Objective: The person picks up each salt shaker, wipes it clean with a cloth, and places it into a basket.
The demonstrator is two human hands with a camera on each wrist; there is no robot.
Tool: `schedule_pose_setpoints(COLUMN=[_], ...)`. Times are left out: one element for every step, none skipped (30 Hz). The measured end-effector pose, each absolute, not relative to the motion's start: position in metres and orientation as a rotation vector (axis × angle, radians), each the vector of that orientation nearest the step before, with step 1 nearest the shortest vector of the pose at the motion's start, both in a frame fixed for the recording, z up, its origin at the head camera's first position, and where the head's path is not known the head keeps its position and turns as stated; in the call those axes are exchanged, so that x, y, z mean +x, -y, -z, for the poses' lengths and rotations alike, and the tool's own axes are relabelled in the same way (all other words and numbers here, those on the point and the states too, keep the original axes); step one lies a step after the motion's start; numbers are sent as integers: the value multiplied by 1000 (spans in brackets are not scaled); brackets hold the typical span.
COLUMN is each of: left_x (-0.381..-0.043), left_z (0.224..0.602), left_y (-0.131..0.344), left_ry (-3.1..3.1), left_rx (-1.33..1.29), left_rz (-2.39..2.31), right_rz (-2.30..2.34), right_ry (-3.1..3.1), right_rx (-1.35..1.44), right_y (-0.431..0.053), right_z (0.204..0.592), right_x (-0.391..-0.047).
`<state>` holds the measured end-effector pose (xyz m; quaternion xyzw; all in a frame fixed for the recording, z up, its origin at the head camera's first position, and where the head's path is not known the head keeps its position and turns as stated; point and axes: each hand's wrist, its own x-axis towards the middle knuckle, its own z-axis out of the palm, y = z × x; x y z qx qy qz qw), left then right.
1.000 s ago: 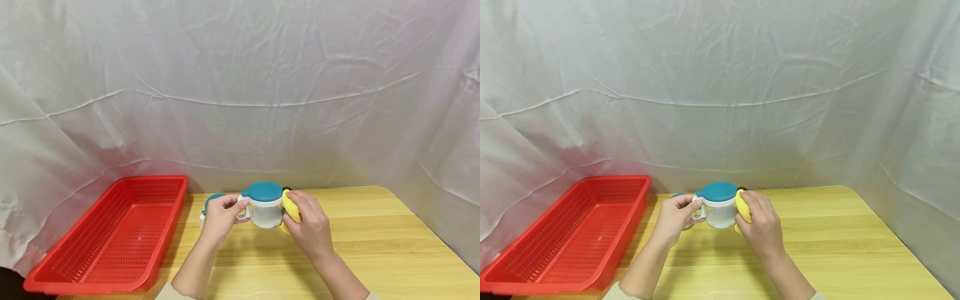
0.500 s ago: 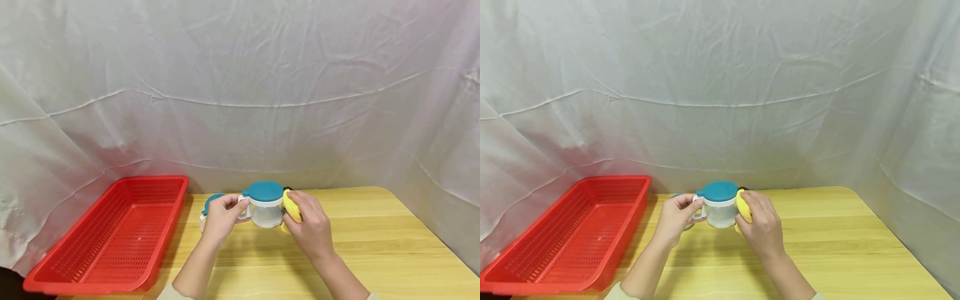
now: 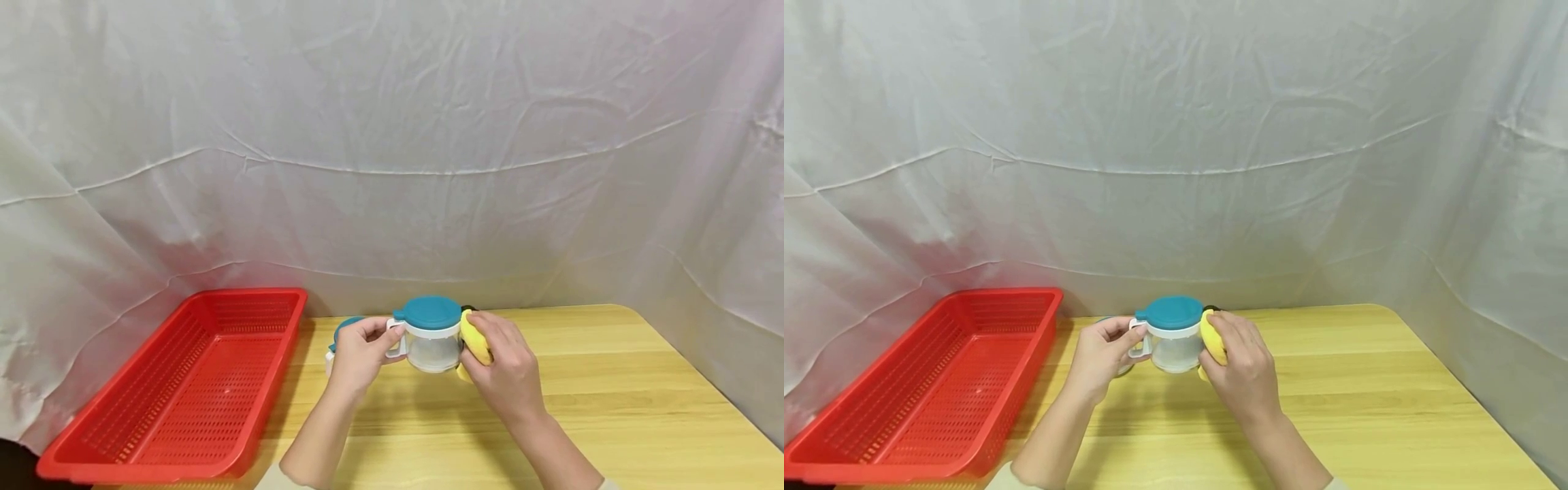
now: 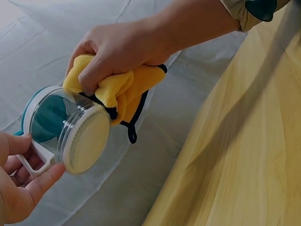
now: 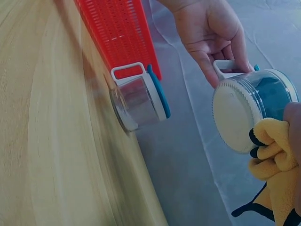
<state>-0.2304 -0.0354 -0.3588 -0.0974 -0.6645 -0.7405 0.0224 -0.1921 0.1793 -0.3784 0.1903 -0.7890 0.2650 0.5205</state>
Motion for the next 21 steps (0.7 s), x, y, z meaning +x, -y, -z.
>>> schedule_pose_setpoints(left_x=[-230, -230, -230, -230, -230, -230, -230, -230, -230, -230, -230, -231, -232, -232, -233, -234, -235, -236, -236, -236, -236], left_z=[359, 359, 359, 359, 359, 359, 358, 358, 358, 357, 357, 357, 357, 357, 357, 357, 357, 357, 358, 357, 357], left_y=[35, 35, 35, 35, 35, 35, 35, 36, 36, 37, 37, 37, 38, 38, 39, 39, 40, 40, 40, 41, 41], left_ry=[2058, 2057, 2058, 2056, 2054, 2053, 2049, 2042, 2031, 2016, 2000, 1981, 1961, 1940, 1923, 1907, 1892, 1881, 1873, 1866, 1861], left_rx=[-298, -297, -296, -291, -287, -277, -266, -255, -239, -221, -202, -183, -168, -154, -140, -129, -121, -116, -113, -113, -117], left_rz=[2290, 2285, 2280, 2278, 2276, 2278, 2283, 2291, 2300, 2309, 2315, 2318, 2314, 2304, 2289, 2273, 2259, 2244, 2229, 2217, 2211], right_rz=[-634, -632, -630, -631, -630, -630, -629, -627, -625, -621, -613, -603, -591, -580, -571, -557, -545, -535, -527, -522, -516], right_ry=[1888, 1880, 1873, 1864, 1855, 1844, 1834, 1825, 1818, 1811, 1807, 1804, 1801, 1801, 1798, 1799, 1801, 1801, 1800, 1801, 1801], right_rx=[457, 460, 462, 466, 471, 480, 491, 504, 518, 536, 555, 575, 597, 622, 652, 681, 710, 739, 764, 784, 796], right_y=[-179, -179, -179, -179, -178, -178, -178, -177, -177, -176, -175, -174, -172, -171, -169, -166, -164, -162, -160, -159, -158], right_z=[378, 378, 378, 378, 378, 378, 379, 379, 379, 379, 380, 380, 380, 380, 381, 381, 381, 381, 380, 380, 380], right_x=[-192, -192, -193, -193, -194, -194, -195, -195, -196, -196, -196, -196, -196, -195, -194, -193, -192, -192, -191, -190, -189])
